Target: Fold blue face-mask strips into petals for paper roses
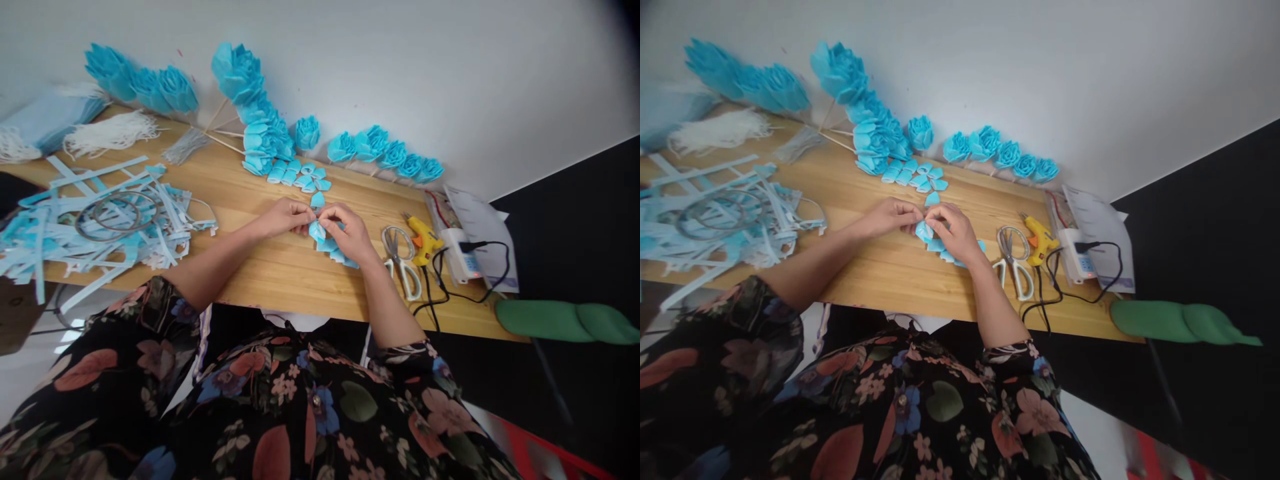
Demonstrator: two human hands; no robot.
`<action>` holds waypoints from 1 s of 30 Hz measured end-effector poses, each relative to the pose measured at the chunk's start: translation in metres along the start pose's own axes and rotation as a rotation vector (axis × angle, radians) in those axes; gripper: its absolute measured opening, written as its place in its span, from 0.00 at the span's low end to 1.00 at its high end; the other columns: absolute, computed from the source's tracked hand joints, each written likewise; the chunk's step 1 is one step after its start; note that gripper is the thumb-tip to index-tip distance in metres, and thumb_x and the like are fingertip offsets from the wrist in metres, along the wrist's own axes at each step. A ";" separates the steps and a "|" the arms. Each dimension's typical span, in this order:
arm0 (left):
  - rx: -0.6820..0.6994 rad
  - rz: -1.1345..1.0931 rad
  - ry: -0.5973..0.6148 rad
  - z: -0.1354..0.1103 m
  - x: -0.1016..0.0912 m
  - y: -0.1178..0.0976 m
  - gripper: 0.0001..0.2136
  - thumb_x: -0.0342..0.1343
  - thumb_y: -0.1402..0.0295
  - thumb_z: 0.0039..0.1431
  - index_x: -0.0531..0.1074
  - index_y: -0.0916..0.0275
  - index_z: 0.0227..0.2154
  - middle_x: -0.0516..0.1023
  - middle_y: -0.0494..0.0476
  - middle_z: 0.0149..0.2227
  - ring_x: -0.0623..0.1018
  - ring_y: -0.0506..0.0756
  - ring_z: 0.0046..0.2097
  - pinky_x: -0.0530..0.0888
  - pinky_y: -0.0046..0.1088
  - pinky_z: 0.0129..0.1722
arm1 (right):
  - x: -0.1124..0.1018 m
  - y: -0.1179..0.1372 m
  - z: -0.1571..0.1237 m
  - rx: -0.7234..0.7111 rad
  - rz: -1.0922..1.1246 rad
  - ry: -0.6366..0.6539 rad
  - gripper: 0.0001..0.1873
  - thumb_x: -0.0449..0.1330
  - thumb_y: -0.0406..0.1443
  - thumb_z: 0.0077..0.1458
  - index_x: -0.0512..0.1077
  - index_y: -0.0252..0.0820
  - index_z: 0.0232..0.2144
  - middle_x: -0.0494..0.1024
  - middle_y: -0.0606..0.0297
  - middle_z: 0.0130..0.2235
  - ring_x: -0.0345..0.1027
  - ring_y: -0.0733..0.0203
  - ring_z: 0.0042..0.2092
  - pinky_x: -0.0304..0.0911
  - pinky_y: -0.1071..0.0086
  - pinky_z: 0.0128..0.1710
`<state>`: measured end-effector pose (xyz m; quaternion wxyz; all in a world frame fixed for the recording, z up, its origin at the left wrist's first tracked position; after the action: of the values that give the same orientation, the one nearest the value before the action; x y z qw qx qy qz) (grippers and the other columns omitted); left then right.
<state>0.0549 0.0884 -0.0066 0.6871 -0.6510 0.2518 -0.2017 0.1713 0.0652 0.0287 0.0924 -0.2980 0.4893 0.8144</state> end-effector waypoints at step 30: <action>-0.143 -0.028 -0.138 -0.001 -0.008 0.010 0.10 0.57 0.72 0.59 0.74 0.67 0.22 0.72 0.49 0.18 0.69 0.45 0.21 0.66 0.19 0.23 | 0.001 -0.004 -0.001 0.054 -0.049 0.037 0.06 0.63 0.40 0.59 0.75 0.46 0.32 0.79 0.66 0.35 0.71 0.57 0.42 0.64 0.62 0.48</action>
<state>0.0473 0.0929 -0.0155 0.6518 -0.7142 0.2085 -0.1474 0.1719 0.0663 0.0249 0.1112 -0.3222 0.5052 0.7928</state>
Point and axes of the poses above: each hand's wrist, its own z-axis towards the middle knuckle, its own x-axis out of the palm, y = z × x, the point moved 9 cm from there along z, towards the middle knuckle
